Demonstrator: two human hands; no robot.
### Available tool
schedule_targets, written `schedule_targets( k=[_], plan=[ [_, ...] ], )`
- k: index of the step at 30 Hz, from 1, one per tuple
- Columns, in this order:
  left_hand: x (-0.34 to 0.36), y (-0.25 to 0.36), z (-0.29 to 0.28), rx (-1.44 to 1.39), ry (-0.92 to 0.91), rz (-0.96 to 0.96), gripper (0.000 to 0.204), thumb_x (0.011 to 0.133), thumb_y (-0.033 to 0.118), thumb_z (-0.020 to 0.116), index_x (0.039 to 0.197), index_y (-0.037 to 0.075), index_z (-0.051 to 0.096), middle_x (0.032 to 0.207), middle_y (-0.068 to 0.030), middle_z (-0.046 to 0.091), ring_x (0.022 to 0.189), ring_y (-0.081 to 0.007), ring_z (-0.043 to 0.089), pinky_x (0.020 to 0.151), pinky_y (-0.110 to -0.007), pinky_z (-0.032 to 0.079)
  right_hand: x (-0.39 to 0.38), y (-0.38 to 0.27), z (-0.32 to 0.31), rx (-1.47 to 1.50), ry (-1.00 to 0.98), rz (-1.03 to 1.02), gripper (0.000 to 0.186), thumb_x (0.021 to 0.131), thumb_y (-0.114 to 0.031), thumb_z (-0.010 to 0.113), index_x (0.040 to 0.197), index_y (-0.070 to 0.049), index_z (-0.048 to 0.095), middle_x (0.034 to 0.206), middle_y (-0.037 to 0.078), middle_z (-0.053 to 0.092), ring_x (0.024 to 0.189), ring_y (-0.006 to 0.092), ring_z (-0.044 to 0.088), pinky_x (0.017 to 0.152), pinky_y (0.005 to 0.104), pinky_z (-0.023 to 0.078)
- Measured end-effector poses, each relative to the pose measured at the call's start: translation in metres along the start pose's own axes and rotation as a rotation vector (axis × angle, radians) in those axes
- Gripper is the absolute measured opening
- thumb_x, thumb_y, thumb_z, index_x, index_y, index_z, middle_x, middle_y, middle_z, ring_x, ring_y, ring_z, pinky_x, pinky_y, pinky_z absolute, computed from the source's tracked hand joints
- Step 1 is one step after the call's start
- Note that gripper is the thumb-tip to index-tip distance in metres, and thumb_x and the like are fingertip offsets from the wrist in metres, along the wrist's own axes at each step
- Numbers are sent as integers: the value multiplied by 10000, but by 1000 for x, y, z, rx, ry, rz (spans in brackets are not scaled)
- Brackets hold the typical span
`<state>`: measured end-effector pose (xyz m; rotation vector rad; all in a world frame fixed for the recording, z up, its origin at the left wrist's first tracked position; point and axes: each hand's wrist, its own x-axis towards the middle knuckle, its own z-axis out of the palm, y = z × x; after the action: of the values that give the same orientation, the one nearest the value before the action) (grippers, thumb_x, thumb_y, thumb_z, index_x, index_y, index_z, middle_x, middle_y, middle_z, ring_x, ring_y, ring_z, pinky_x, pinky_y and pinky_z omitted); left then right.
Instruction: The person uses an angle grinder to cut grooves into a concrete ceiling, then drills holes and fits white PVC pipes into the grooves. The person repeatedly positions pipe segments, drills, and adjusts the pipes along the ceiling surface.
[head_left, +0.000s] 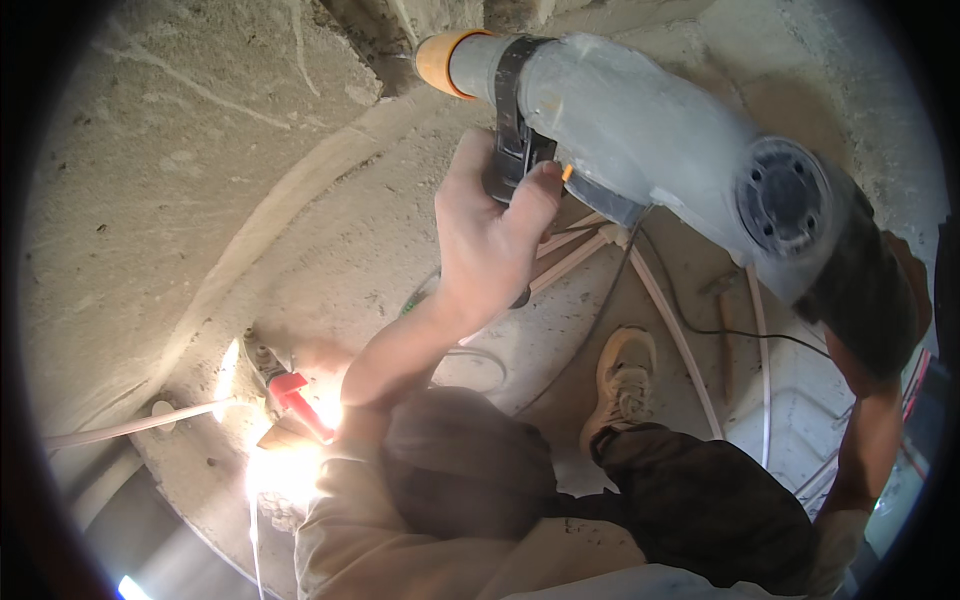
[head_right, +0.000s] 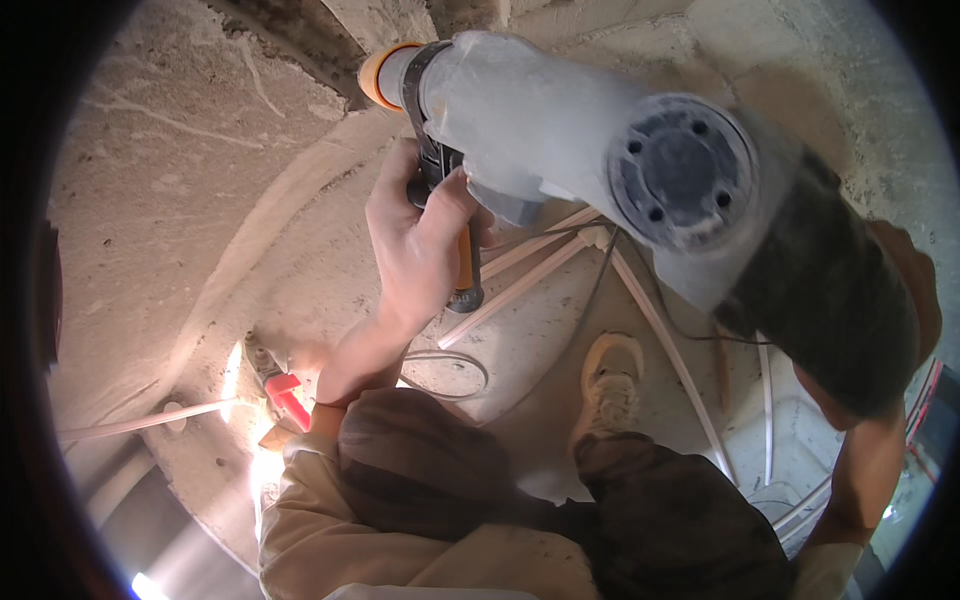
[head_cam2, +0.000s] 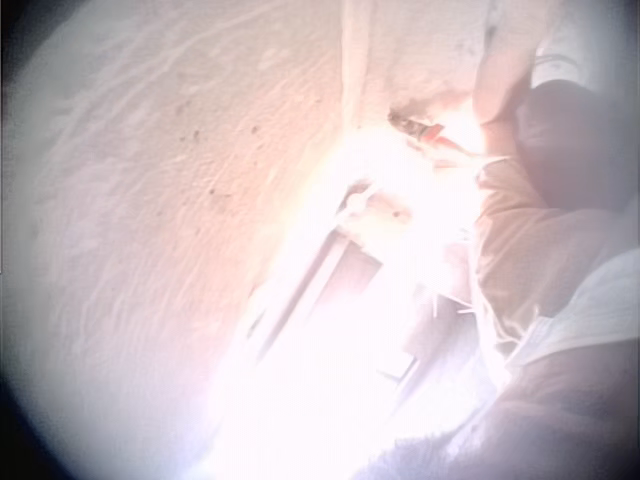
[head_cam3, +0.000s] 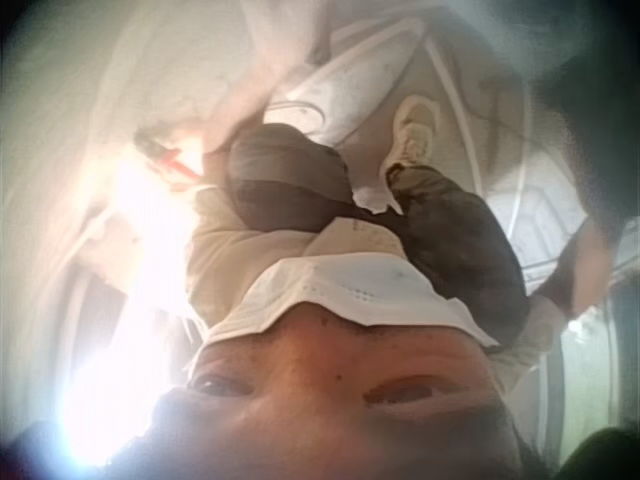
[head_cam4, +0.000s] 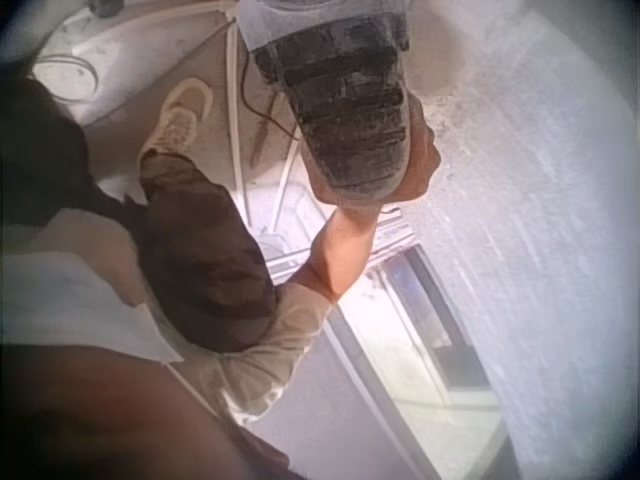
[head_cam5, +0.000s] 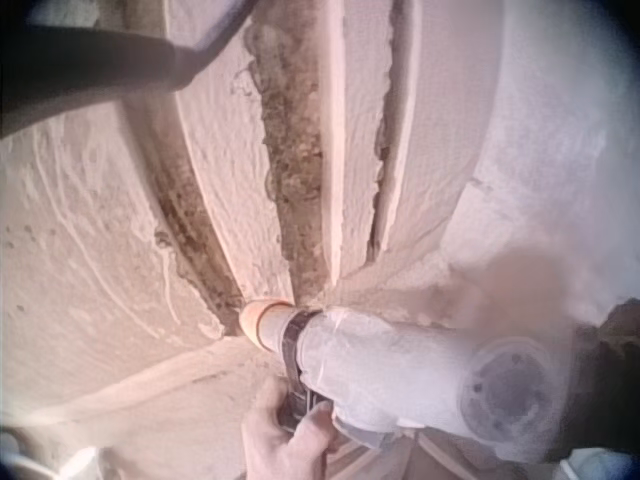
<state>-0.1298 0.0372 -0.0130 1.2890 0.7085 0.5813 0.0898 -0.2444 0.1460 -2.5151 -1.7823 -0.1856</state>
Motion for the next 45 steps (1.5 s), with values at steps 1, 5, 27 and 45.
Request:
schedule_targets(
  k=[1, 5, 27, 45],
  plan=[
    [2, 1, -1, -20, 0, -27, 223, 959, 175, 699, 974, -9, 575, 710, -11, 628, 598, -54, 543, 533, -244, 437, 5, 3, 2, 14, 14, -25, 669, 652, -79, 893, 1267, 16, 648, 1239, 166, 674, 1109, 342, 676, 958, 412, 526],
    [12, 0, 2, 23, -1, 16, 194, 999, 158, 621, 1001, -18, 540, 697, -96, 637, 550, -146, 606, 532, -281, 502, 30, 20, 9, -54, 79, -183, 700, 690, -94, 896, 1325, 25, 627, 1264, 163, 673, 1114, 328, 692, 981, 383, 543],
    [10, -11, 18, 64, -1, 52, 270, 997, 209, 697, 970, -5, 535, 716, -22, 611, 625, -74, 542, 560, -248, 449, 9, 64, 27, -160, 61, -136, 656, 762, -113, 892, 1352, 0, 629, 1266, 162, 692, 1140, 291, 701, 1010, 354, 537],
    [26, -12, 17, 131, 74, 35, 291, 943, 219, 719, 900, -10, 545, 669, -24, 591, 654, -69, 509, 588, -276, 449, 33, 81, 73, -314, 206, -177, 677, 690, -107, 902, 1309, 3, 649, 1235, 161, 705, 1108, 323, 699, 1008, 391, 528]
  ],
)
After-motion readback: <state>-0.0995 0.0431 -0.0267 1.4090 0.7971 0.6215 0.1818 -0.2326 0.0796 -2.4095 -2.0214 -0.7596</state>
